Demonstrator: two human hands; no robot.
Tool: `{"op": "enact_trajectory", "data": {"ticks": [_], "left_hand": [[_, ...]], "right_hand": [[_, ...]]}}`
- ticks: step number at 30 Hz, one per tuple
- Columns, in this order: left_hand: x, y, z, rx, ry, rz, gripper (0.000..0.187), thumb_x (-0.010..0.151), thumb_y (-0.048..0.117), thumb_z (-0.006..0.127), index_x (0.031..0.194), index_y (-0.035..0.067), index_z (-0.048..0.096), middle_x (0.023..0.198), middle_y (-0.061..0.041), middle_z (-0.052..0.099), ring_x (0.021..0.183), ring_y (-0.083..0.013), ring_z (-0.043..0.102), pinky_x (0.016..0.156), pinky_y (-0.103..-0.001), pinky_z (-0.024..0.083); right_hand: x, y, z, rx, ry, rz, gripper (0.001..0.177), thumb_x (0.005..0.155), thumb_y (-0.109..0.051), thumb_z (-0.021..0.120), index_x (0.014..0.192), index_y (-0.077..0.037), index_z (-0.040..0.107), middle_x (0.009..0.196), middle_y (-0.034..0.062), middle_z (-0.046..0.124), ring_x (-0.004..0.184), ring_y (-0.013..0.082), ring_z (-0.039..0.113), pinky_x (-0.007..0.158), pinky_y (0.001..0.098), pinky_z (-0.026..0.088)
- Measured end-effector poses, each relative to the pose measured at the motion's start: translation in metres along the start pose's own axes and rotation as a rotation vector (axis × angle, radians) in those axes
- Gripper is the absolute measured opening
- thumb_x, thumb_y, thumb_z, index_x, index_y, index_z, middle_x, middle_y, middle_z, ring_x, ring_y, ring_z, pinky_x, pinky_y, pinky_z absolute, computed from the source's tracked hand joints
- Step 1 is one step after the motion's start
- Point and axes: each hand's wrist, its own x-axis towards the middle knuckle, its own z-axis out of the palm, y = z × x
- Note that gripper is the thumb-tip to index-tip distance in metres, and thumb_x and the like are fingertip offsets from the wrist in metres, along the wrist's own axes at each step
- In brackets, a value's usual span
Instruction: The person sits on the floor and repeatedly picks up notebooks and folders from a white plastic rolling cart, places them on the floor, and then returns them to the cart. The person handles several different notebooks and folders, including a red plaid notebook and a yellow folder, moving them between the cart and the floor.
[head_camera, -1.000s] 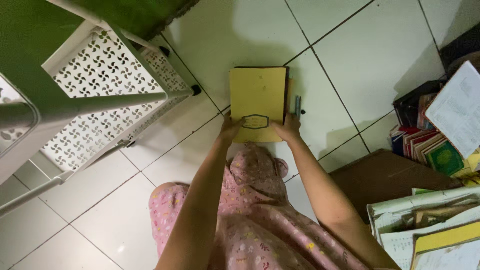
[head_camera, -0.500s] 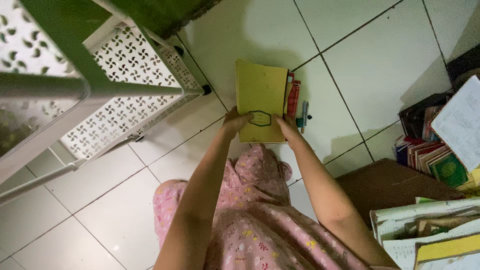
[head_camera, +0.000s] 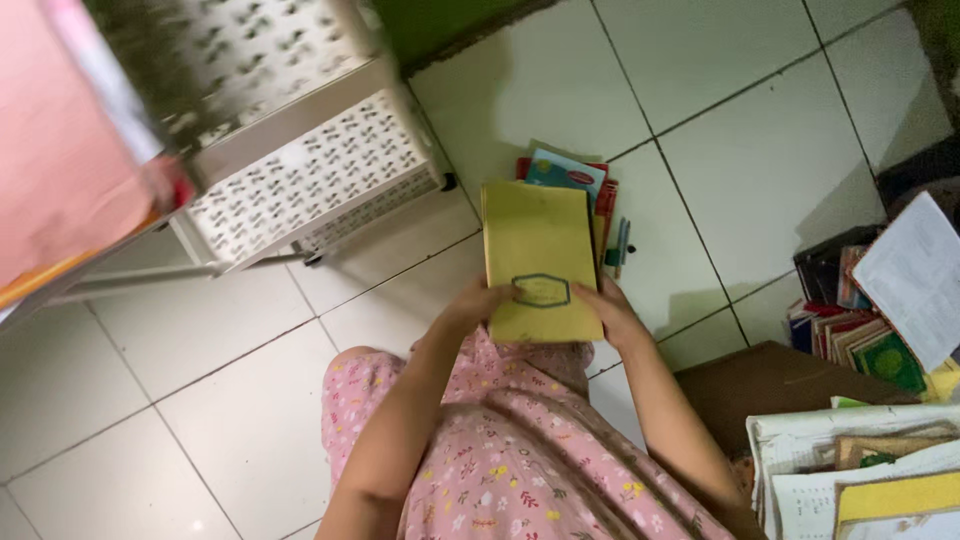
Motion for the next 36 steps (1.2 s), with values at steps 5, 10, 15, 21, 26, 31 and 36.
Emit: {"op": "enact_trajectory", "data": {"ticks": [5, 10, 15, 21, 26, 31, 36], "left_hand": [[-0.105, -0.002, -0.008, 0.164, 0.060, 0.235, 0.053, 0.085, 0.013, 0.074, 0.134, 0.000, 0.059, 0.118, -0.011, 0.074, 0.105, -0.0191, 0.068, 0.090, -0.033, 0.057], [-0.228, 0.036, -0.012, 0.184, 0.237, 0.209, 0.064, 0.082, 0.015, 0.074, 0.141, 0.004, 0.052, 0.122, -0.011, 0.072, 0.111, -0.0180, 0.067, 0.095, -0.031, 0.054], [-0.293, 0.050, -0.022, -0.016, 0.397, 0.395, 0.067, 0.082, 0.011, 0.074, 0.142, 0.001, 0.046, 0.123, -0.014, 0.070, 0.112, -0.0213, 0.067, 0.095, -0.034, 0.056], [-0.305, 0.077, -0.073, 0.024, 0.624, 0.644, 0.074, 0.087, 0.011, 0.075, 0.146, 0.001, 0.033, 0.128, -0.016, 0.064, 0.115, -0.0240, 0.066, 0.096, -0.036, 0.057], [-0.254, 0.114, -0.151, 0.244, 0.795, 0.919, 0.079, 0.091, 0.006, 0.073, 0.153, 0.002, 0.024, 0.142, -0.020, 0.054, 0.132, -0.0271, 0.055, 0.109, -0.038, 0.048], [-0.201, 0.139, -0.215, 0.047, 0.768, 0.974, 0.077, 0.088, -0.003, 0.069, 0.152, 0.000, 0.026, 0.142, -0.022, 0.050, 0.131, -0.0306, 0.055, 0.111, -0.040, 0.045], [-0.151, 0.141, -0.245, 0.267, 0.998, 0.873, 0.058, 0.088, 0.005, 0.075, 0.131, -0.007, 0.039, 0.128, -0.025, 0.061, 0.122, -0.0356, 0.064, 0.106, -0.041, 0.050]], "right_hand": [[-0.073, 0.002, 0.066, -0.165, 0.083, -0.056, 0.077, 0.088, -0.012, 0.072, 0.154, -0.006, 0.035, 0.143, 0.0114, 0.057, 0.126, 0.0207, 0.057, 0.101, 0.0339, 0.049], [-0.113, 0.002, 0.119, -0.155, -0.045, -0.207, 0.075, 0.087, -0.010, 0.074, 0.152, -0.003, 0.037, 0.138, 0.0126, 0.059, 0.124, 0.0220, 0.058, 0.101, 0.0356, 0.050], [-0.123, -0.031, 0.179, -0.276, -0.181, -0.341, 0.071, 0.087, -0.014, 0.076, 0.149, -0.001, 0.042, 0.137, 0.0126, 0.061, 0.123, 0.0212, 0.059, 0.101, 0.0354, 0.050], [-0.072, -0.092, 0.257, -0.394, -0.279, -0.379, 0.072, 0.084, -0.021, 0.079, 0.146, -0.001, 0.047, 0.133, 0.0110, 0.064, 0.120, 0.0200, 0.061, 0.101, 0.0350, 0.050], [0.001, -0.149, 0.325, -0.539, -0.446, -0.569, 0.062, 0.091, -0.028, 0.078, 0.141, 0.000, 0.053, 0.132, 0.0089, 0.064, 0.118, 0.0161, 0.060, 0.101, 0.0339, 0.051], [0.061, -0.182, 0.375, -0.767, -0.335, -0.635, 0.060, 0.089, -0.031, 0.081, 0.134, 0.000, 0.057, 0.122, 0.0100, 0.071, 0.110, 0.0176, 0.066, 0.095, 0.0330, 0.054], [0.092, -0.187, 0.387, -0.775, -0.358, -0.600, 0.059, 0.089, -0.030, 0.081, 0.133, 0.001, 0.057, 0.122, 0.0107, 0.071, 0.109, 0.0187, 0.067, 0.095, 0.0326, 0.054]]}}
